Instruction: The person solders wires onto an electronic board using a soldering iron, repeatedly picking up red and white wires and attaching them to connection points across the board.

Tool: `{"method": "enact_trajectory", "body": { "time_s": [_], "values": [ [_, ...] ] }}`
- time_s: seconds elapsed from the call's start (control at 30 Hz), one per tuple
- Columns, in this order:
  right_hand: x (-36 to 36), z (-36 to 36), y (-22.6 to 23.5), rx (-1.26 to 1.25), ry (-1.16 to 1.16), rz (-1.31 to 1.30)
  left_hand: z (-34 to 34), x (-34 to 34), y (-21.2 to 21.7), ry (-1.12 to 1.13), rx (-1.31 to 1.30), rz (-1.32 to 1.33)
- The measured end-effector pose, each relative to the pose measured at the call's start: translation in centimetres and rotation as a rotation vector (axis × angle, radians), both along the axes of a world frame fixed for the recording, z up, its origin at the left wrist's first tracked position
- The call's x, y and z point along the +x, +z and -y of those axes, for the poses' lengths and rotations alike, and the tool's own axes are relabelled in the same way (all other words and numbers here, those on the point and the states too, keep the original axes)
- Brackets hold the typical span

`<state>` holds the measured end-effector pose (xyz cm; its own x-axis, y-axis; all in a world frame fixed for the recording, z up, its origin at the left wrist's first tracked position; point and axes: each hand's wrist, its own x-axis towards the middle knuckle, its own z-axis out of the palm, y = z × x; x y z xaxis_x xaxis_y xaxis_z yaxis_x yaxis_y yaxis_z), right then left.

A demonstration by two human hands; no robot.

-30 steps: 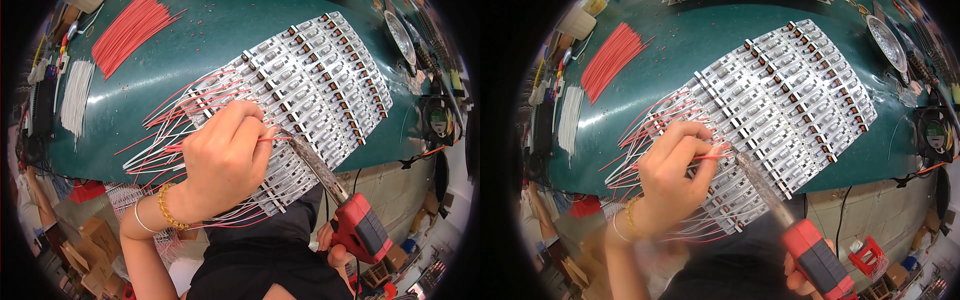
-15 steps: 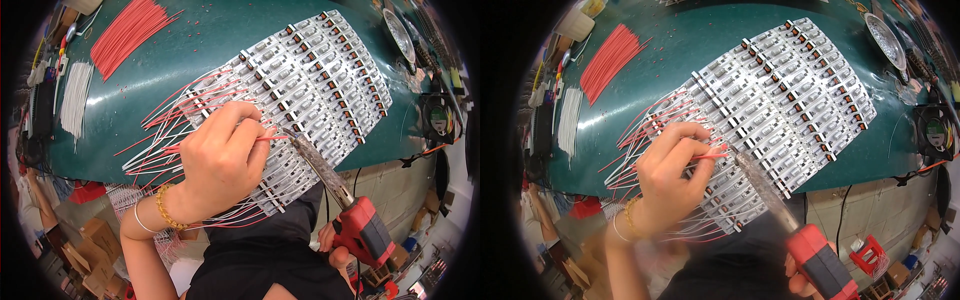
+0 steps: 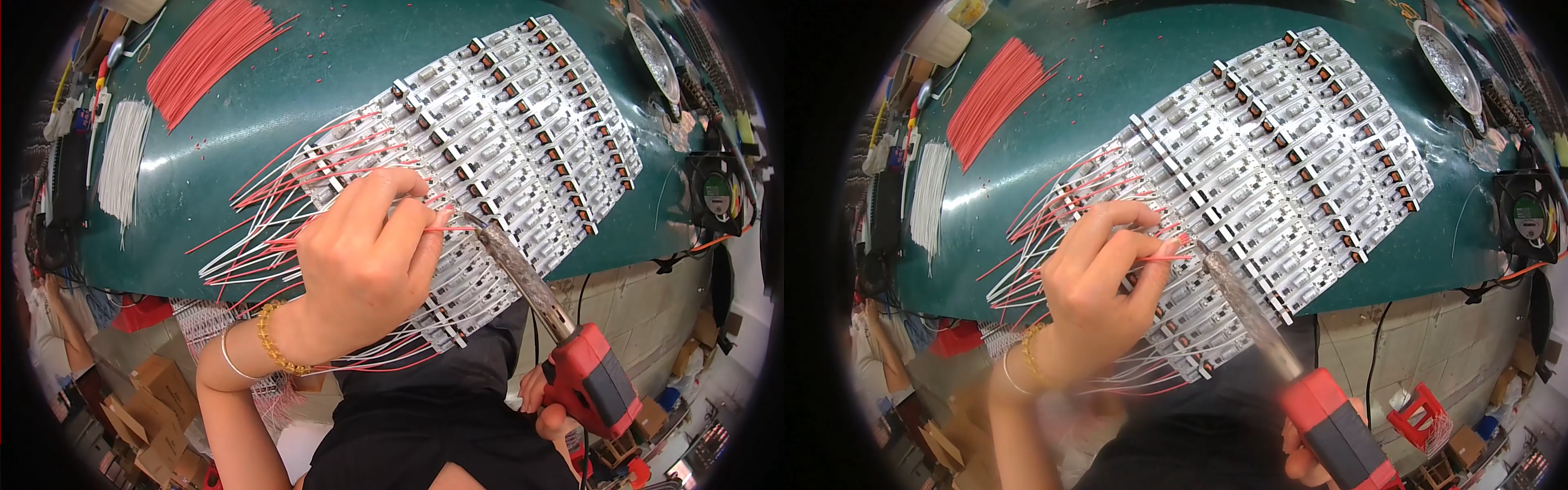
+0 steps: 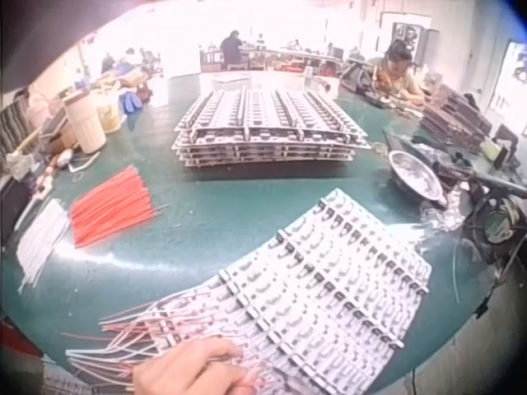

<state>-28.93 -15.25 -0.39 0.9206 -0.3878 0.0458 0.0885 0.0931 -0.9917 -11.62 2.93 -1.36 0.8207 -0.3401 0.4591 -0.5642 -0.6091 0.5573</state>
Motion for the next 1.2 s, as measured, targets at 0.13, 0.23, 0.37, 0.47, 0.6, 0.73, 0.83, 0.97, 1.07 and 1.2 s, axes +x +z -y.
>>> {"method": "enact_trajectory", "body": {
  "time_s": [0.13, 0.23, 0.37, 0.47, 0.6, 0.73, 0.83, 0.97, 1.07, 1.2],
  "values": [
    [-0.7, 0.3, 0.0, 0.012, 0.026, -0.065, 0.0, 0.0, 0.1, 0.005, 0.001, 0.008],
    [-1.2, 0.7, 0.1, 0.023, 0.046, -0.127, 0.0, -0.1, 0.0, 0.010, 0.006, -0.007],
    [-1.9, 1.4, -0.1, 0.038, 0.069, -0.209, 0.3, 0.0, -0.5, 0.031, -0.021, 0.053],
    [-2.2, 2.2, -0.4, 0.032, 0.108, -0.235, 0.2, -0.1, -0.5, 0.024, -0.015, 0.043],
    [-0.1, 2.3, 0.6, -0.007, 0.281, -0.274, -0.2, -0.1, 0.1, -0.014, 0.043, 0.049],
    [-0.5, 2.9, -0.1, -0.005, 0.272, -0.271, -0.3, -0.3, 0.1, -0.027, 0.045, -0.001],
    [-0.5, 4.7, -0.6, 0.094, 0.561, -0.204, -0.2, -0.3, 0.0, -0.012, 0.036, 0.017],
    [-1.4, 5.1, -0.8, 0.103, 0.534, -0.312, 0.0, -0.4, -0.1, 0.013, 0.012, -0.004],
    [-2.2, 5.1, -0.8, 0.110, 0.518, -0.392, 0.0, -0.3, -0.3, 0.018, 0.001, 0.001],
    [-2.8, 5.1, -0.8, 0.119, 0.490, -0.498, 0.1, -0.3, -0.2, 0.017, -0.012, -0.006]
  ]
}}
